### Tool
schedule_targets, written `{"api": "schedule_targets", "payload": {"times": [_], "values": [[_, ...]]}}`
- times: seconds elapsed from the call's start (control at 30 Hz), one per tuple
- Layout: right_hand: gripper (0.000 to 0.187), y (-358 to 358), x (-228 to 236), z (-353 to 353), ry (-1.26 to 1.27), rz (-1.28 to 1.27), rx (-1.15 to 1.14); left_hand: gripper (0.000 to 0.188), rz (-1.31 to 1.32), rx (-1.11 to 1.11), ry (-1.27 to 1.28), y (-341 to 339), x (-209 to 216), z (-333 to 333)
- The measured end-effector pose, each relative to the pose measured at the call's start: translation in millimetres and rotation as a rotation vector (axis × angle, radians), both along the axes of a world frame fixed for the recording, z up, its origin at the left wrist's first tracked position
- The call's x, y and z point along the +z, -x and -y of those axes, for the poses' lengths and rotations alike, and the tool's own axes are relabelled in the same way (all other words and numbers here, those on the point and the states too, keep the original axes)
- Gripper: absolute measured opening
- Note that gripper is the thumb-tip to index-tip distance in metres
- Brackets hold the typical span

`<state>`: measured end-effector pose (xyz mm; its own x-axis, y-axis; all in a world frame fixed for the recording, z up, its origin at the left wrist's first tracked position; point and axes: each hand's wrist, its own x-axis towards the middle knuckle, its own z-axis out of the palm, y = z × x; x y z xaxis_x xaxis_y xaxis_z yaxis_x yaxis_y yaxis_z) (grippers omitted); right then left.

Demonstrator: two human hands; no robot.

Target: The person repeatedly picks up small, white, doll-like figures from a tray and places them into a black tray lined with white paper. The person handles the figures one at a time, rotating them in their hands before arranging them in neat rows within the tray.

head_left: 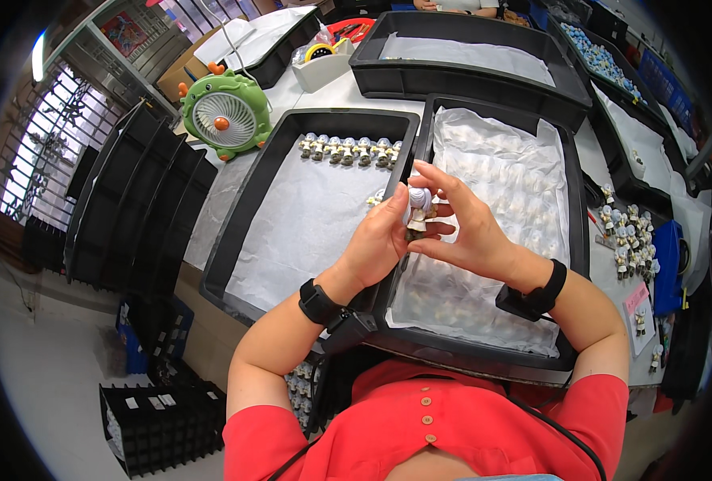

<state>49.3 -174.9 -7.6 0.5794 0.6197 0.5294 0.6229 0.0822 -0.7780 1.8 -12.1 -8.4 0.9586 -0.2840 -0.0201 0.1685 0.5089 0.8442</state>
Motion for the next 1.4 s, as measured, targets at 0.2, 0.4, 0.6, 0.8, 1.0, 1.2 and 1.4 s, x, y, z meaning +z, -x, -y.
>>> {"api": "schedule_targets", "payload": {"times": [0.2, 0.4, 0.6, 0.8, 1.0, 1.2, 1.4], "values": [[0.082, -1.2, 2.3, -0.1, 0.014, 0.083, -0.005, 0.052, 0.015, -0.002, -0.022, -1.5, -2.9, -0.9], [0.080, -0.3, 4.6, -0.4, 0.008, 0.120, -0.010, 0.044, 0.022, -0.014, -0.046, -0.9, -3.6, -2.6], [0.080, -0.6, 0.8, -1.3, 0.030, 0.202, -0.045, 0.041, 0.025, -0.029, -0.055, -0.2, -4.9, -3.2], [0.079, -0.4, -0.2, -1.3, 0.039, 0.207, -0.054, 0.039, 0.028, -0.024, -0.063, 0.4, -4.3, -2.7], [0.077, -0.3, 3.9, 0.3, 0.040, 0.223, -0.071, 0.040, 0.040, -0.003, -0.007, 0.0, -2.4, -1.4], [0.075, -0.7, 4.5, 0.3, 0.033, 0.270, -0.072, 0.045, 0.019, -0.004, 0.056, -3.4, -6.2, -4.0], [0.075, -0.6, 1.2, -0.6, 0.025, 0.192, -0.044, 0.040, 0.044, -0.013, 0.058, -3.9, -7.5, -5.0]]}}
